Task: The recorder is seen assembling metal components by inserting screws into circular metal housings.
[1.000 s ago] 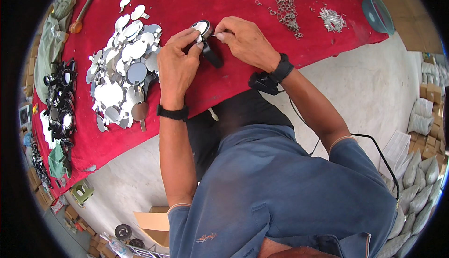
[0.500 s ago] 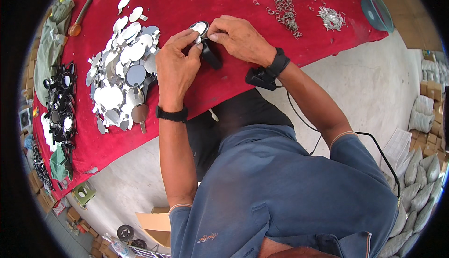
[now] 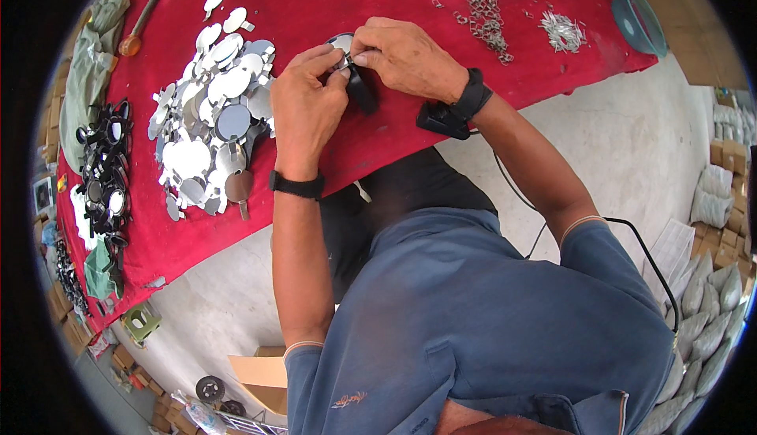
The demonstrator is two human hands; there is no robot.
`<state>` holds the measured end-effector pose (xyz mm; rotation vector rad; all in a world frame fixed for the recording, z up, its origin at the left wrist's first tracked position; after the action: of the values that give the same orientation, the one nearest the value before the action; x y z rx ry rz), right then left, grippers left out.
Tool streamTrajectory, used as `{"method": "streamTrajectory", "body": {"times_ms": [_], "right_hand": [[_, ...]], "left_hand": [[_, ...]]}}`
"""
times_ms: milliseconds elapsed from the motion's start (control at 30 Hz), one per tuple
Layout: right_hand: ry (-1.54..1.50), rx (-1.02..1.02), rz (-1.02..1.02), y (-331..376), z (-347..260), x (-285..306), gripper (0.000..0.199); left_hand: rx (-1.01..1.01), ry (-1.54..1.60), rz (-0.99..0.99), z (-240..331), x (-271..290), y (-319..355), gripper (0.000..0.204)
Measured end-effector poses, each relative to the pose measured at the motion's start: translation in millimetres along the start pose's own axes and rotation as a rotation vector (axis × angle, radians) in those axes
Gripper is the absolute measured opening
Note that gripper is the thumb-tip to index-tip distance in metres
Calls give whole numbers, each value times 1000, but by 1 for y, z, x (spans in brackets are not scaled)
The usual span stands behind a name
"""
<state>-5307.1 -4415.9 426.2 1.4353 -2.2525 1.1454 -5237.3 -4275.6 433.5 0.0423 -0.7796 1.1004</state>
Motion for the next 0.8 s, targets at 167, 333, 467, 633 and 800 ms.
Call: {"method": "streamTrajectory", "body": {"times_ms": [167, 333, 467, 633, 800], "right_hand": [[-71, -111, 23, 5, 7, 0, 14], [-345, -425, 105, 21, 30, -3, 19], [-235, -488, 105, 28, 24, -5, 19], [-113, -239, 300, 37, -14, 0, 21], [-189, -259, 363, 57, -27, -12, 36]], "left_hand": [[33, 2, -12, -1, -3, 2, 29], [77, 26, -38, -4, -4, 1, 32], [144, 53, -18, -9, -4, 2, 32], [121, 87, 27, -9, -4, 4, 30], [92, 79, 55, -8, -8, 5, 30]]}}
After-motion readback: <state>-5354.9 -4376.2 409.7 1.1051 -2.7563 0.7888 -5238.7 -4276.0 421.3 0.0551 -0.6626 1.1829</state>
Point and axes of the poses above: each hand's wrist, its own y-axis away from the middle knuckle, its own x-axis out of the back of the hand, z = x × y, the point moved 8 cm from there along -y, towards the middle knuckle, and after that the axes turned 11 degrees about z, right-handed, at the moved point
